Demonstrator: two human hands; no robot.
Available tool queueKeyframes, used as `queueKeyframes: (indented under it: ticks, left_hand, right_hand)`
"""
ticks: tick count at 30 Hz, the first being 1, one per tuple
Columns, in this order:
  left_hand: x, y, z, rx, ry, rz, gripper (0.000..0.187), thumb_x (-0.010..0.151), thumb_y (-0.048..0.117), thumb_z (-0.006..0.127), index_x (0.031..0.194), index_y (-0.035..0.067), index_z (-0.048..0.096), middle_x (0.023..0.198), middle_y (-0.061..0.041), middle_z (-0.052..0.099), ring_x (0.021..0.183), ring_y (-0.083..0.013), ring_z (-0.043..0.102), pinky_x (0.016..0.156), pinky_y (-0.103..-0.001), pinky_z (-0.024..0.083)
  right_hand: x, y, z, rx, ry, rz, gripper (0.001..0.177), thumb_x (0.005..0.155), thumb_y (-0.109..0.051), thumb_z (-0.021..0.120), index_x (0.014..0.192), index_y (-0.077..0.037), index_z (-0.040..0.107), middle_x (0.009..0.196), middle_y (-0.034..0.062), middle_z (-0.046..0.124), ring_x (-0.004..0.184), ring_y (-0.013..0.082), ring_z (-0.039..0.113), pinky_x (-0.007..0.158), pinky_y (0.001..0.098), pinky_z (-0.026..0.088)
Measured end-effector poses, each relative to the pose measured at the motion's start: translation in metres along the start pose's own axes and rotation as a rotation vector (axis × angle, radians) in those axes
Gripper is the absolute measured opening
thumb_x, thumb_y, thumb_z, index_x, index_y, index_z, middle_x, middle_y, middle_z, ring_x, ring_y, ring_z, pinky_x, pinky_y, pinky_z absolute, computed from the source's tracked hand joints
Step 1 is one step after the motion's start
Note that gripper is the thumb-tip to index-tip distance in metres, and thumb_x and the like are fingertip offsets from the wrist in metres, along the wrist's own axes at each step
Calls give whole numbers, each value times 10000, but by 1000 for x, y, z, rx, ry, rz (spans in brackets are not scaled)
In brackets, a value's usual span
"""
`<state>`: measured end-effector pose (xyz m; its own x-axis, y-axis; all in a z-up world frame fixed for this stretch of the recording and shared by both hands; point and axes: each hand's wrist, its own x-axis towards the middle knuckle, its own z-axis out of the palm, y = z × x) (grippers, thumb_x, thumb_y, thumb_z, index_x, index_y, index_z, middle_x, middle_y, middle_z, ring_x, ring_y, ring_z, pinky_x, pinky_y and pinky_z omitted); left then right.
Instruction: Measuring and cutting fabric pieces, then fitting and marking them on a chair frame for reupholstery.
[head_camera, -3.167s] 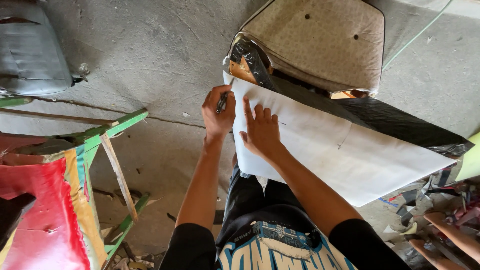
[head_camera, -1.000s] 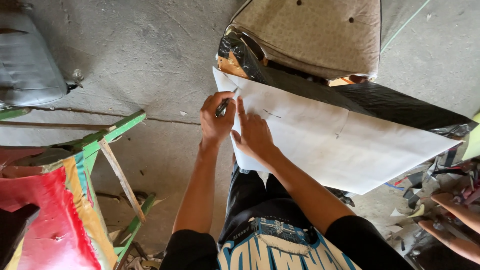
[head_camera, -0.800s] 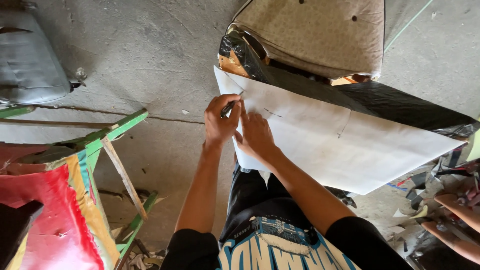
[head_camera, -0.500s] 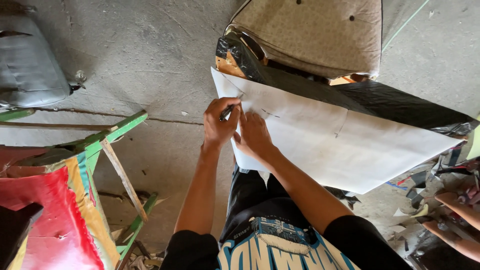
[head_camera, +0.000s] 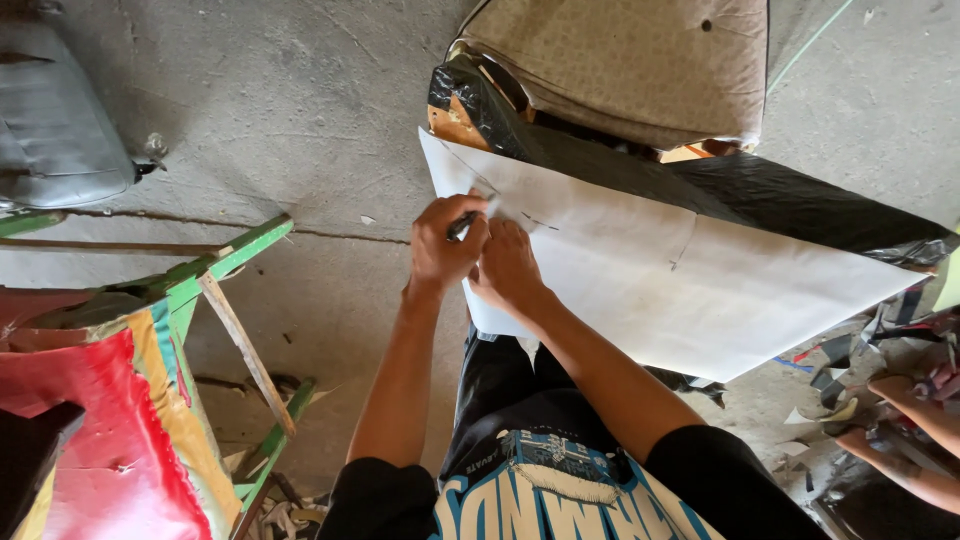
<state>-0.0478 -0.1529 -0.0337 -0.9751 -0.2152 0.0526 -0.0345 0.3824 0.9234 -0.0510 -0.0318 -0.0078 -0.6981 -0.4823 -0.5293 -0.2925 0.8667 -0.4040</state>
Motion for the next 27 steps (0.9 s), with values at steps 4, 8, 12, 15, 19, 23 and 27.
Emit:
queueKeyframes:
  ticks: [4, 8, 12, 15, 19, 23, 27]
  left_hand:
    - [3, 18, -1, -2, -18, -27, 218, 791, 35, 769, 916, 204, 826, 731, -76, 737, 655, -311, 705, 654, -401, 569]
    - [7, 28, -4, 34, -17, 1, 217, 793, 32, 757, 932, 186, 822, 700, -71, 721, 627, -291, 682, 642, -395, 560]
    - [9, 18, -7, 128, -21, 51, 207, 777, 82, 781, 913, 233, 818, 645, -14, 679, 663, -259, 675, 695, -380, 548]
    - [-5, -1, 4, 123, -79, 104, 176, 791, 123, 781, 922, 238, 811, 668, -25, 666, 706, -258, 654, 743, -392, 515]
    - [7, 31, -5, 138, -113, 109, 175, 773, 122, 774, 896, 242, 808, 665, -9, 659, 745, -250, 659, 760, -390, 495]
    - [5, 29, 0, 132, -131, 102, 165, 786, 125, 758, 903, 230, 808, 688, -15, 661, 785, -243, 639, 789, -379, 474]
    - [6, 22, -1, 150, -126, 89, 148, 802, 141, 745, 892, 242, 805, 696, 26, 678, 786, -192, 621, 787, -360, 461]
  right_hand:
    - [-3, -12, -19, 77, 3, 52, 335, 901, -182, 640, 1172, 13, 664, 1087, 160, 656, 1130, 365, 655, 1058, 509, 496]
    - [-5, -10, -23, 112, -42, 72, 375, 927, -223, 646, 1229, -1, 638, 1118, 162, 656, 1177, 355, 639, 1111, 526, 458]
    - [1, -10, 5, 91, 91, 51, 348, 871, -197, 641, 1158, 0, 647, 1073, 150, 640, 1114, 355, 649, 1035, 510, 507]
    - [-2, -7, -3, 299, 133, 101, 413, 886, -222, 672, 1211, 33, 669, 1157, 189, 667, 1203, 364, 616, 1148, 482, 415]
    - [-12, -17, -26, 405, 168, 124, 381, 913, -146, 646, 1214, 87, 658, 1196, 244, 660, 1234, 416, 606, 1162, 487, 402]
    - [-11, -18, -20, 292, 164, 118, 401, 901, -204, 646, 1233, 20, 669, 1216, 192, 663, 1273, 351, 585, 1178, 454, 365]
    - [-11, -24, -31, 473, 153, 178, 377, 962, -158, 609, 1288, 26, 649, 1316, 205, 648, 1363, 345, 544, 1230, 412, 303]
